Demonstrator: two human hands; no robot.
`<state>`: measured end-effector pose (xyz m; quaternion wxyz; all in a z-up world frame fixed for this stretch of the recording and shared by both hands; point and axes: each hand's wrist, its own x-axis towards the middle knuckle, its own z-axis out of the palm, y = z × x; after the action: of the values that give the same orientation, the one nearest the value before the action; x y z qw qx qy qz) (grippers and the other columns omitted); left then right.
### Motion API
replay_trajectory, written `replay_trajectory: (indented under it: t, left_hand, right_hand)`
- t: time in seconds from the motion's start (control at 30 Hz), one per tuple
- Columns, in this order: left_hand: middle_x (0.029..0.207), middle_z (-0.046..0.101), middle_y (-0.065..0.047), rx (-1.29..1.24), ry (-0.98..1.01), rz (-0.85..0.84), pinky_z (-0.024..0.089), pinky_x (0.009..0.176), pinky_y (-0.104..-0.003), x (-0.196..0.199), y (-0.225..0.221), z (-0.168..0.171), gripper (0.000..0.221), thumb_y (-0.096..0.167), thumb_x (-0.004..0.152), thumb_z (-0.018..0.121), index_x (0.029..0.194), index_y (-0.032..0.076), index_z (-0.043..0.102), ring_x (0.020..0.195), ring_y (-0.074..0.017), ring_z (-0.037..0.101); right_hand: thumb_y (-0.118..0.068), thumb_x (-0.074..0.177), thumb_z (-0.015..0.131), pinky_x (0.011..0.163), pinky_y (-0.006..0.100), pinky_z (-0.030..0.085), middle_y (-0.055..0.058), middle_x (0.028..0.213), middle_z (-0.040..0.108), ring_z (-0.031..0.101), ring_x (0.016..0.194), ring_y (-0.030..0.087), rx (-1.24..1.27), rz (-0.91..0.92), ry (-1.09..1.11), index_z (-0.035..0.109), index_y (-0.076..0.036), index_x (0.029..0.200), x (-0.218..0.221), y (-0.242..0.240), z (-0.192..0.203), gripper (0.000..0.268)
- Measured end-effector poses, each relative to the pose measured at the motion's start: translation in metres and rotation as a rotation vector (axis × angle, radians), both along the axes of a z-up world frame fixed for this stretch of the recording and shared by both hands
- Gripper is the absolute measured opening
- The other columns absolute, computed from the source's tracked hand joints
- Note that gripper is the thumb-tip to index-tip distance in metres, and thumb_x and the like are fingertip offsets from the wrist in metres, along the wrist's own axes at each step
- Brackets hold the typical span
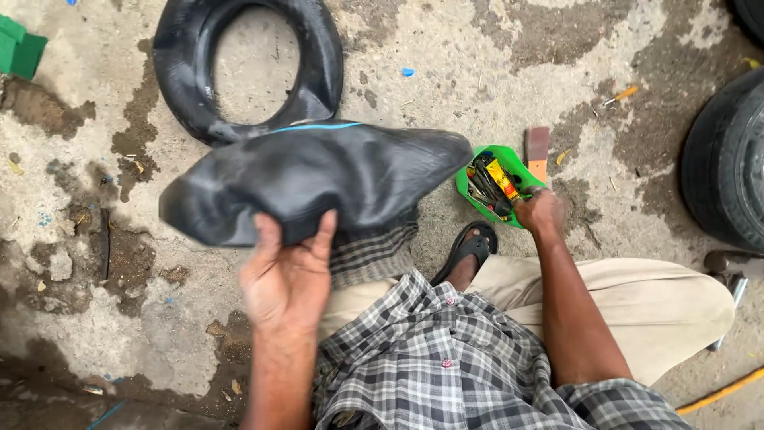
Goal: Applying adhesive and sanding an inner tube for repair.
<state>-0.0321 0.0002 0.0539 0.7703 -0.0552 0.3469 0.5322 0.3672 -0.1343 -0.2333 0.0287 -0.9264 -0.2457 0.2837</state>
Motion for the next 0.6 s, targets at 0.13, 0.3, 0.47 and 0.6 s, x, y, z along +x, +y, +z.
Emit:
replay_trajectory:
  t: [0.13, 0.3, 0.47, 0.6]
  left_hand:
    - [0.129, 0.073, -0.011, -0.003, 0.043, 0.069, 0.054, 0.106, -0.052, -0.011, -0.009, 0.014, 0.032, 0.020, 0.094, 0.068, 0.125, 0.012, 0.067, 0.125, -0.0304, 0.066]
    - [0.136, 0.067, -0.011, -0.022, 0.089, 0.080, 0.049, 0.111, -0.056, -0.018, -0.030, -0.014, 0.031, 0.023, 0.104, 0.063, 0.130, 0.006, 0.066, 0.129, -0.0294, 0.062]
    - [0.138, 0.067, -0.010, -0.050, 0.143, 0.112, 0.047, 0.110, -0.058, -0.001, -0.039, -0.028, 0.033, 0.025, 0.102, 0.063, 0.130, 0.008, 0.067, 0.128, -0.0310, 0.061]
    - [0.133, 0.068, -0.011, -0.052, 0.133, 0.123, 0.047, 0.108, -0.060, 0.018, -0.046, -0.011, 0.036, 0.027, 0.100, 0.061, 0.130, 0.008, 0.064, 0.125, -0.0332, 0.062]
  right_hand:
    - [-0.022, 0.097, 0.068, 0.076, 0.034, 0.060, 0.012, 0.108, 0.079, 0.075, 0.084, 0.022, 0.037, -0.145, -0.044, 0.080, -0.014, 0.119, 0.039, -0.014, -0.036, 0.026]
    - [-0.024, 0.089, 0.074, 0.077, 0.040, 0.060, 0.014, 0.109, 0.079, 0.076, 0.090, 0.026, 0.100, -0.263, -0.053, 0.074, -0.012, 0.128, 0.086, 0.004, -0.048, 0.040]
    - [-0.035, 0.073, 0.089, 0.083, 0.046, 0.057, 0.020, 0.107, 0.075, 0.071, 0.096, 0.036, 0.083, -0.063, -0.025, 0.072, -0.008, 0.122, 0.132, -0.022, -0.120, 0.059]
    - [-0.061, 0.075, 0.086, 0.078, 0.055, 0.059, 0.031, 0.107, 0.073, 0.072, 0.098, 0.045, -0.159, 0.174, 0.017, 0.077, 0.003, 0.108, 0.125, 0.021, -0.164, 0.073]
